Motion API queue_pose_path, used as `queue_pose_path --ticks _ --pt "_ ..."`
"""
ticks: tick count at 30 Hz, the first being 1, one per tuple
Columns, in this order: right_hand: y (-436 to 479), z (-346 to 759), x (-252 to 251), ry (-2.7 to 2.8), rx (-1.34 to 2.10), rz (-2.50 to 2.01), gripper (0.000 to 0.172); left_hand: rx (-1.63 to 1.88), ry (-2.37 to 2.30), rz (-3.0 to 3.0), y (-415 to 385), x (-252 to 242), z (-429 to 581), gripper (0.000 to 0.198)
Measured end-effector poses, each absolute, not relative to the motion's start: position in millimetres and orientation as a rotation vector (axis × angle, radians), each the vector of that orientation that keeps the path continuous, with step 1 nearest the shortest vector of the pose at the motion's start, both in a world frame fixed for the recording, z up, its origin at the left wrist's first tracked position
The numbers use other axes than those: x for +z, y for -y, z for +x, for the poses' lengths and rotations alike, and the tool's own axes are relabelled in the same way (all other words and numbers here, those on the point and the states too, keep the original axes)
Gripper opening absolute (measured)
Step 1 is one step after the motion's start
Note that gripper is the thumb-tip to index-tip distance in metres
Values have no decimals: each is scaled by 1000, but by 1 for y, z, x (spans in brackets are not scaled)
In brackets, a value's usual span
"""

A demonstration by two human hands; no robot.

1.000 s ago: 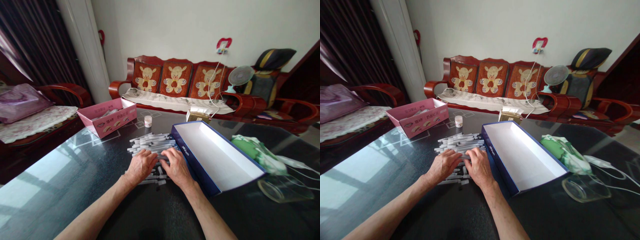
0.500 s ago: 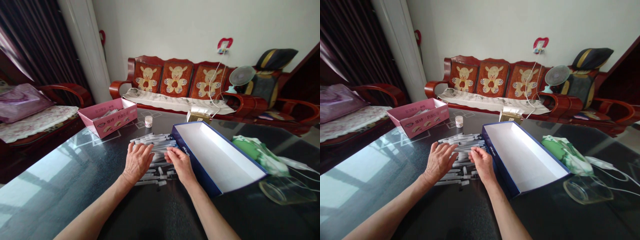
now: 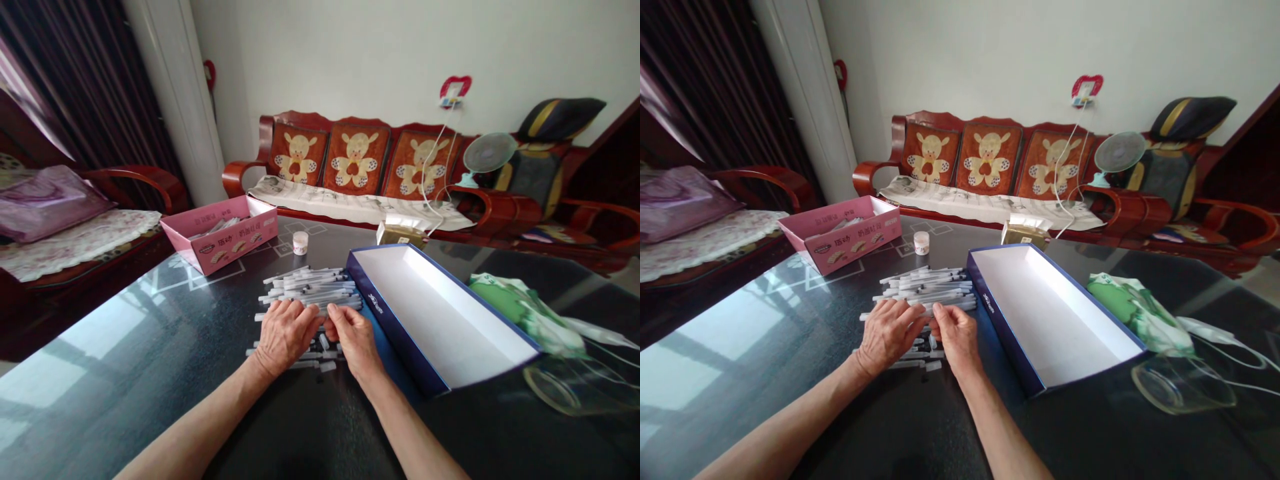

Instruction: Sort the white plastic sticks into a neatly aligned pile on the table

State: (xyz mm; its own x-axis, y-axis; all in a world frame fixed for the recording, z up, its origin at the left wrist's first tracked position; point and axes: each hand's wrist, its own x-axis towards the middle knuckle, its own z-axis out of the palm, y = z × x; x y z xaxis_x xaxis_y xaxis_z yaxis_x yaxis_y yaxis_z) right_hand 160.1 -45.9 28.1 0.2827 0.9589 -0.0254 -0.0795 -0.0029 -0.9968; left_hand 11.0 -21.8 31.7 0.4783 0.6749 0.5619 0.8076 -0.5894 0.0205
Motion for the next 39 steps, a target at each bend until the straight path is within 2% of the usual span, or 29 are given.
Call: queue_pose_path --ticks 10,16,21,27,31,36,39 --pt "45 171 29 1132 1041 -1248 27 -761 1293 -2530 19 30 10 36" --pt "41 182 29 1242 1071 -1203 23 -786 1223 -2515 13 25 7 33" --pt "40 183 29 1150 1122 -1196 38 -865 1159 -2444 11 23 6 29" --pt "39 185 23 1308 941 -1343 37 -856 1142 -2452 12 23 8 30" --pt "39 184 26 1287 979 -1322 34 -865 1135 -2447 12 23 8 30" --pt "40 180 28 1196 1050 -1390 43 -865 1133 -2439 11 23 8 31" --pt "40 179 28 1252 1007 -1407 38 -851 1133 -2451 12 23 9 32"
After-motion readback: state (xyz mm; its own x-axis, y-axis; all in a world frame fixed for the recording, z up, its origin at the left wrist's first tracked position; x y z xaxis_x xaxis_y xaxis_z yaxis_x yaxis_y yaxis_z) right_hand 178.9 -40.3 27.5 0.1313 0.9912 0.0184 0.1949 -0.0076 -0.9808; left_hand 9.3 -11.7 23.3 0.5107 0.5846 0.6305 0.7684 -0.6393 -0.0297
